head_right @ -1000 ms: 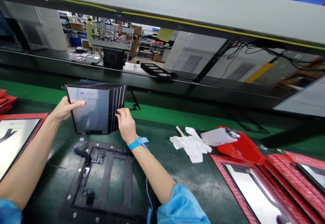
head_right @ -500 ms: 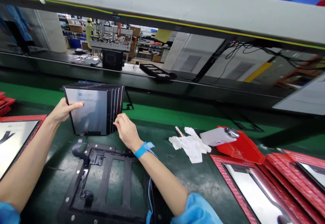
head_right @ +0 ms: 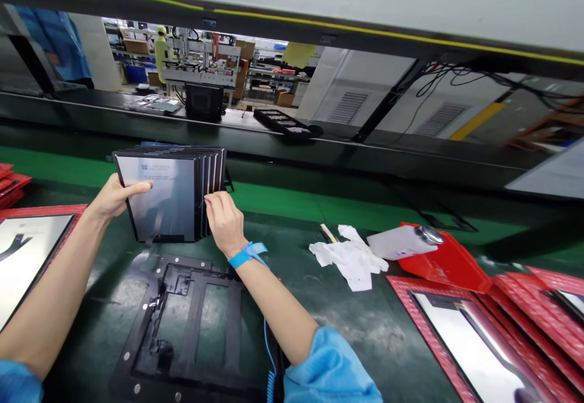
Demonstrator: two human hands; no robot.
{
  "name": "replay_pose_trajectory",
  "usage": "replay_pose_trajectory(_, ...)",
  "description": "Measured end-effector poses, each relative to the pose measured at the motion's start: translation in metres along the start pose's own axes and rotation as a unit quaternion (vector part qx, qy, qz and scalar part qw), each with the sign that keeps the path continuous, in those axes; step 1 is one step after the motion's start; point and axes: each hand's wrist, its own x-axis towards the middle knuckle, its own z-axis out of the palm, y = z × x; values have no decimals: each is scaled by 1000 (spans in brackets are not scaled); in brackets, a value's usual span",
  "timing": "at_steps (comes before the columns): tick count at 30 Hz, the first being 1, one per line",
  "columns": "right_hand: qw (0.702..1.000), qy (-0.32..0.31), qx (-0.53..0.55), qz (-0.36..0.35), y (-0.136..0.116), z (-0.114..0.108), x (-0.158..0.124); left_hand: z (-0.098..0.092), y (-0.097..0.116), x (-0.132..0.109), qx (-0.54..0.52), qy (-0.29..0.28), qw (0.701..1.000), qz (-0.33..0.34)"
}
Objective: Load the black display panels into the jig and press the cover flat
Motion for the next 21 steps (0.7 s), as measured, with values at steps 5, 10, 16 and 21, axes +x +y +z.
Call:
replay_pose_trajectory(5, 999, 13, -45, 24, -7, 7, 0, -2, -2, 0, -2, 0, 1000, 3)
replay_pose_trajectory(10, 996, -10, -82, 24, -6, 11, 4, -1, -2, 0, -2, 2, 1000, 5)
replay_pose_trajectory(16, 996, -49, -79, -4, -2, 8, 3, -1, -2, 1, 2, 5, 1000, 2)
replay_pose_trajectory(21, 992, -108, -22, -55, -1, -15, -17, -2, -4, 2, 0, 3, 1000, 3)
